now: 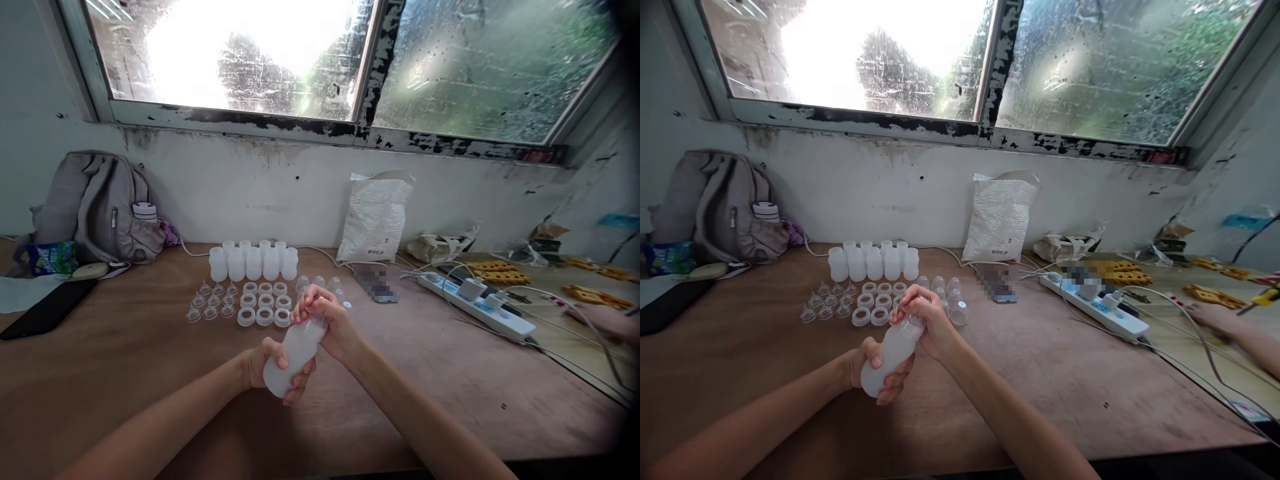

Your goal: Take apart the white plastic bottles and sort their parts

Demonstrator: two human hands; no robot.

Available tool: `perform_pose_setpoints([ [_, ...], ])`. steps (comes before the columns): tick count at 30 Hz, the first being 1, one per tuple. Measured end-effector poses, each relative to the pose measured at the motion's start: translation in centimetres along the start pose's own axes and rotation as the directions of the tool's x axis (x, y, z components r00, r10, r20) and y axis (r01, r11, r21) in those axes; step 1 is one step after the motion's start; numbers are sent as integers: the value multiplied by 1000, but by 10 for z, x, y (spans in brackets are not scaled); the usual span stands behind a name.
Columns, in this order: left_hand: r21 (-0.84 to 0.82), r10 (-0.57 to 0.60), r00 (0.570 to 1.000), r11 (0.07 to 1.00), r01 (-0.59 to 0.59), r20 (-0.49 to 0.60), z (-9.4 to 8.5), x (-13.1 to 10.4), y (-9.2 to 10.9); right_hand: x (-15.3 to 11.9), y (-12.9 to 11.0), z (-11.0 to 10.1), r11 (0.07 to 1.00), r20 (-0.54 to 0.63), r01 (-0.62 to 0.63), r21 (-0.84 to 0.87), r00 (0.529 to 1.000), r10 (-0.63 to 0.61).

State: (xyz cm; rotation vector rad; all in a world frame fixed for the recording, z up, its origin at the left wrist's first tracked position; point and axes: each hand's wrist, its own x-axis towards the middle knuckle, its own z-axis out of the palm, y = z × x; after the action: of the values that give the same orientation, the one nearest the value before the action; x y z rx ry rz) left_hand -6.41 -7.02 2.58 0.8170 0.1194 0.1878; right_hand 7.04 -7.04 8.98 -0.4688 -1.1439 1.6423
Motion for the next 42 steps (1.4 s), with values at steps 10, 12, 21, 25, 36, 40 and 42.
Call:
perform_pose_setpoints([
  [10, 782, 667, 483, 620, 62, -567, 6, 6, -12, 9, 7, -21, 900, -127, -22, -435, 991, -37],
  [12, 856, 760, 411, 502, 120, -503, 9, 8, -18, 5, 7, -15, 850, -111, 53, -524, 985, -130],
  [21, 625, 554, 583, 774, -99, -594, 26, 16, -12, 6, 3, -18, 986, -155, -66, -152, 987, 42],
  [25, 527, 477, 668, 837, -147, -571, 22, 14, -12, 9, 5, -24, 995, -116, -49, -91, 993, 38],
  [36, 368, 351, 815, 911, -184, -460, 12, 11, -9, 14, 4, -36, 994, 11, -91, -67, 996, 92],
  [40, 334, 318, 844, 926, -177, -433, 15, 8, -8, 14, 5, -38, 994, 51, -107, -26, 993, 108],
  [42, 322, 309, 851, 930, -176, -425, 17, 7, -8, 15, 6, -39, 994, 58, -108, -5, 992, 108],
])
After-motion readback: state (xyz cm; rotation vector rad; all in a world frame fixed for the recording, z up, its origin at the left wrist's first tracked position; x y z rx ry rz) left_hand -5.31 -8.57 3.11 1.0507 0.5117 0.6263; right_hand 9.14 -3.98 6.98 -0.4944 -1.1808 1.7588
